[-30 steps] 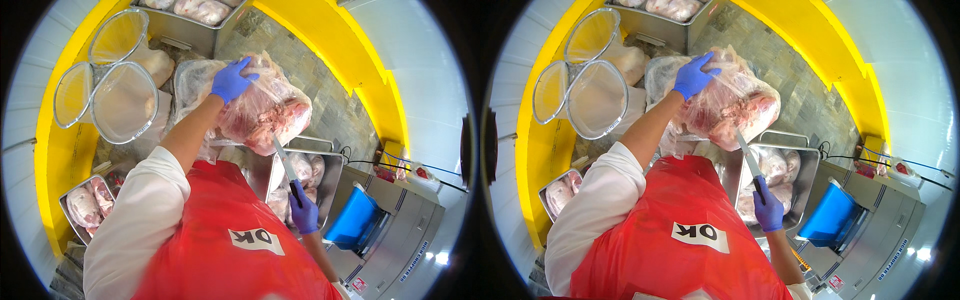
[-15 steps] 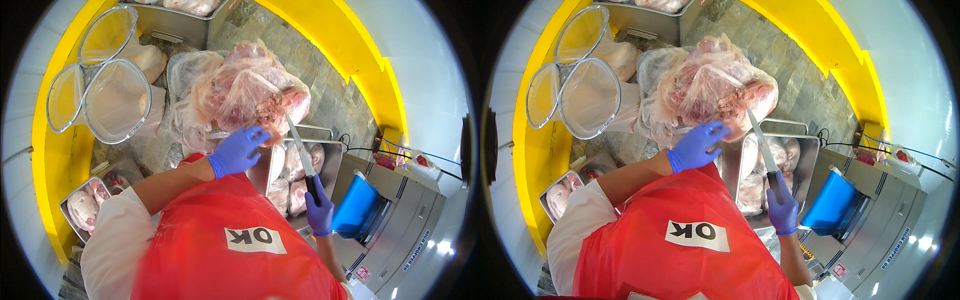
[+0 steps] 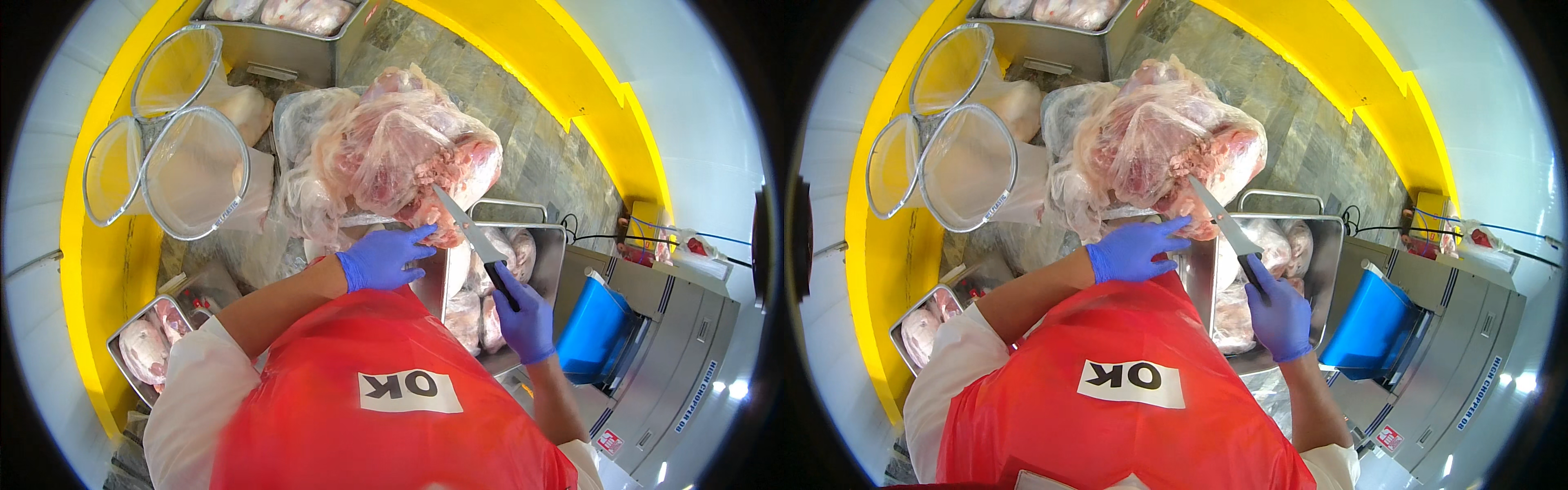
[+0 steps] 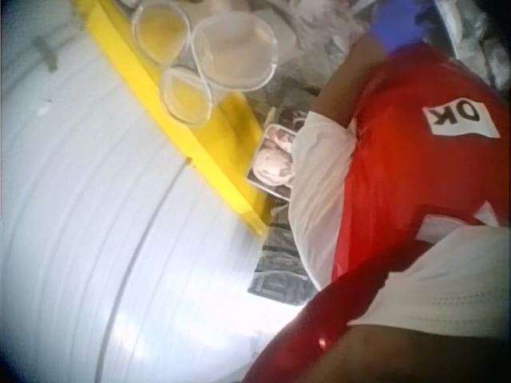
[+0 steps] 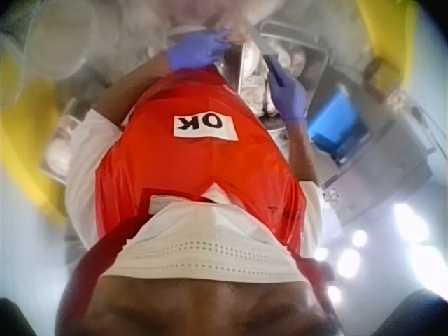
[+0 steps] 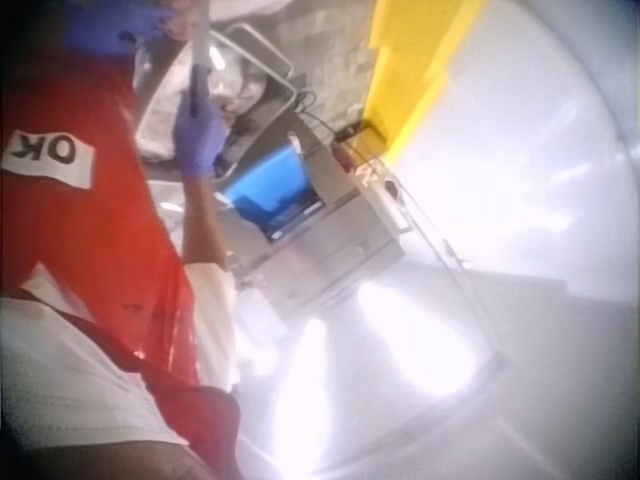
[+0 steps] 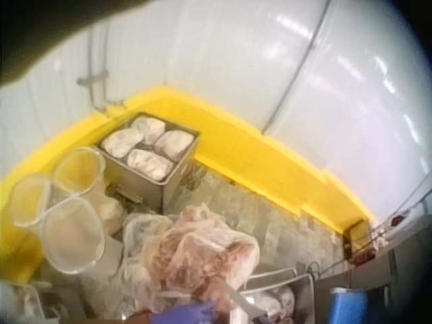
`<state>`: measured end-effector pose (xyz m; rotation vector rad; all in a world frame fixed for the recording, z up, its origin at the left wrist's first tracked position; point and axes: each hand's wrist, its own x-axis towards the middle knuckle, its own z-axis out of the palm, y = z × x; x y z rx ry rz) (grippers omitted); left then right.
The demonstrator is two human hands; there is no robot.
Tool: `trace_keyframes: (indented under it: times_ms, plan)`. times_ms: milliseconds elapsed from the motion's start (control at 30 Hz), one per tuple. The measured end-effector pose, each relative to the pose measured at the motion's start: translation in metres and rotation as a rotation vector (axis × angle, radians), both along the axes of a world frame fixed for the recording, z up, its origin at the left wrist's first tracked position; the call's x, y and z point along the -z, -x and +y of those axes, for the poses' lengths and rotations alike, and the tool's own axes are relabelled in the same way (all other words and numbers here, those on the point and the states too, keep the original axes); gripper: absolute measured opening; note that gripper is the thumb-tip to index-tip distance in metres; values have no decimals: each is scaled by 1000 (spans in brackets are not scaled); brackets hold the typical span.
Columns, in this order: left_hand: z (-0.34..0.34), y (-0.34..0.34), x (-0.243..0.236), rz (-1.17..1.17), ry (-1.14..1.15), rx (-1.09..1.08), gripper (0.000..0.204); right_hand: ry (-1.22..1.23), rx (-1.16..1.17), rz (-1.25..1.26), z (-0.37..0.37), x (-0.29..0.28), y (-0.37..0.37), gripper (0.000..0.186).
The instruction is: The person handles a large piece of raw meat, repositioning it on a plastic sheet. They use a knife to cut and trim the meat, separating portions and placing them into a metal tray. The person continues trimming and organizing the meat throughout the clip.
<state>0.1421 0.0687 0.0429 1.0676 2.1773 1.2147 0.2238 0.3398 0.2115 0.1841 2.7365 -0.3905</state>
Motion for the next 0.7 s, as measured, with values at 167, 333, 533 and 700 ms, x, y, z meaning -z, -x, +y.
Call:
trace_keyframes:
  times_ms: [167,333,533,700]
  plan:
    - [-9,5,-3,-171,-49,-224,42,55,-7,104,3,4,-3,50]
    - [-5,47,27,388,132,-447,53,189,167,239,8,12,-16,51]
    - [53,44,41,369,153,-368,66,276,135,334,19,15,-27,53]
    - [66,28,48,356,-65,-304,56,297,103,350,20,13,-25,53]
